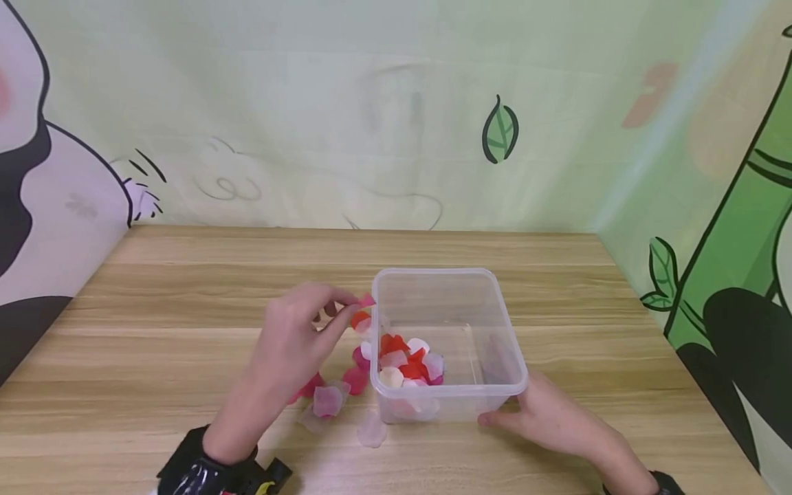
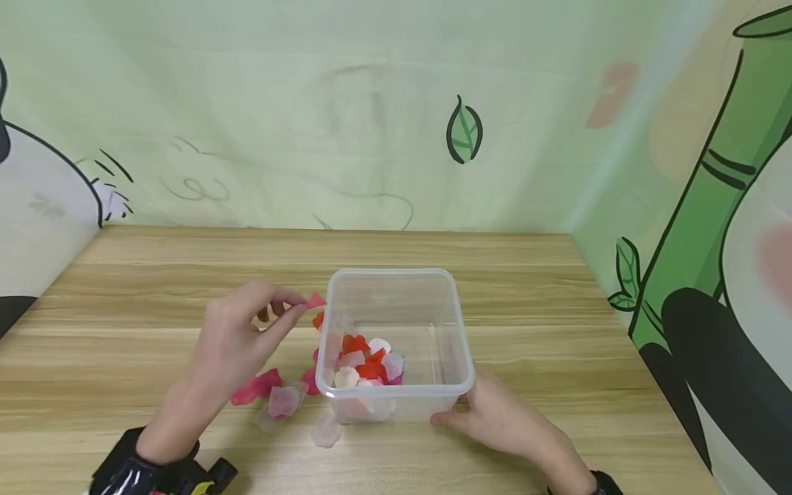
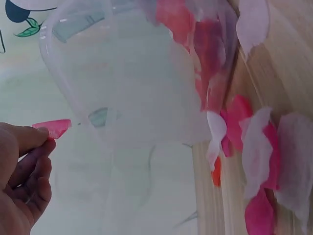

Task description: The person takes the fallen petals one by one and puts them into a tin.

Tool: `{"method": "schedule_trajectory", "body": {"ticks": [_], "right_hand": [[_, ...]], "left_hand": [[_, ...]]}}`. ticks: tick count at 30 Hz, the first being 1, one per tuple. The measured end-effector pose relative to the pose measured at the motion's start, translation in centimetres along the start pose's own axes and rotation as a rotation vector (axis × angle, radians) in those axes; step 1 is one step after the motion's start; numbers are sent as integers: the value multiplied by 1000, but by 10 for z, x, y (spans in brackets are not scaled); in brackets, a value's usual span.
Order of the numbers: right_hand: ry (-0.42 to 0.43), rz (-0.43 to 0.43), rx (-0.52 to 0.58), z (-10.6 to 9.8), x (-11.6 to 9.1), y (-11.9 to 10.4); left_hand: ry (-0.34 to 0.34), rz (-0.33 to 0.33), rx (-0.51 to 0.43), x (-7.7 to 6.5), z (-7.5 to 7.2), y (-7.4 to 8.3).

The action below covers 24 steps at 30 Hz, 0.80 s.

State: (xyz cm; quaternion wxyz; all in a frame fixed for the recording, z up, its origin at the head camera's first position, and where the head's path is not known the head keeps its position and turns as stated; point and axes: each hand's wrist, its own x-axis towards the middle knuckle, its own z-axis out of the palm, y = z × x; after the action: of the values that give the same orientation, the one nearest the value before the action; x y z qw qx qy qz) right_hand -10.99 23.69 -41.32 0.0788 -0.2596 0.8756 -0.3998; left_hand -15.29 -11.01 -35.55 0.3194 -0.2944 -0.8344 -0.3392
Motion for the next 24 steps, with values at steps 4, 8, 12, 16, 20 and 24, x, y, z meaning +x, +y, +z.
{"method": "schedule_trajectory", "body": {"ticks": [4, 8, 12, 16, 20, 24], "right_hand": [[2, -8, -14, 0, 0, -1], [6, -9, -16, 0, 0, -1], [8, 2, -15, 1, 0, 0], [4, 8, -11, 1, 0, 0], [3, 7, 4, 1, 0, 0], [3, -11, 11, 0, 1, 0]], "left_hand": [[16, 59, -80, -1, 4, 10], [-36, 53, -119, -2, 8, 19], [-73, 36, -131, -4, 10, 22], [-84, 34, -126, -4, 11, 21], [-79, 27, -121, -4, 12, 21], [-67, -6, -90, -4, 9, 19]]}}
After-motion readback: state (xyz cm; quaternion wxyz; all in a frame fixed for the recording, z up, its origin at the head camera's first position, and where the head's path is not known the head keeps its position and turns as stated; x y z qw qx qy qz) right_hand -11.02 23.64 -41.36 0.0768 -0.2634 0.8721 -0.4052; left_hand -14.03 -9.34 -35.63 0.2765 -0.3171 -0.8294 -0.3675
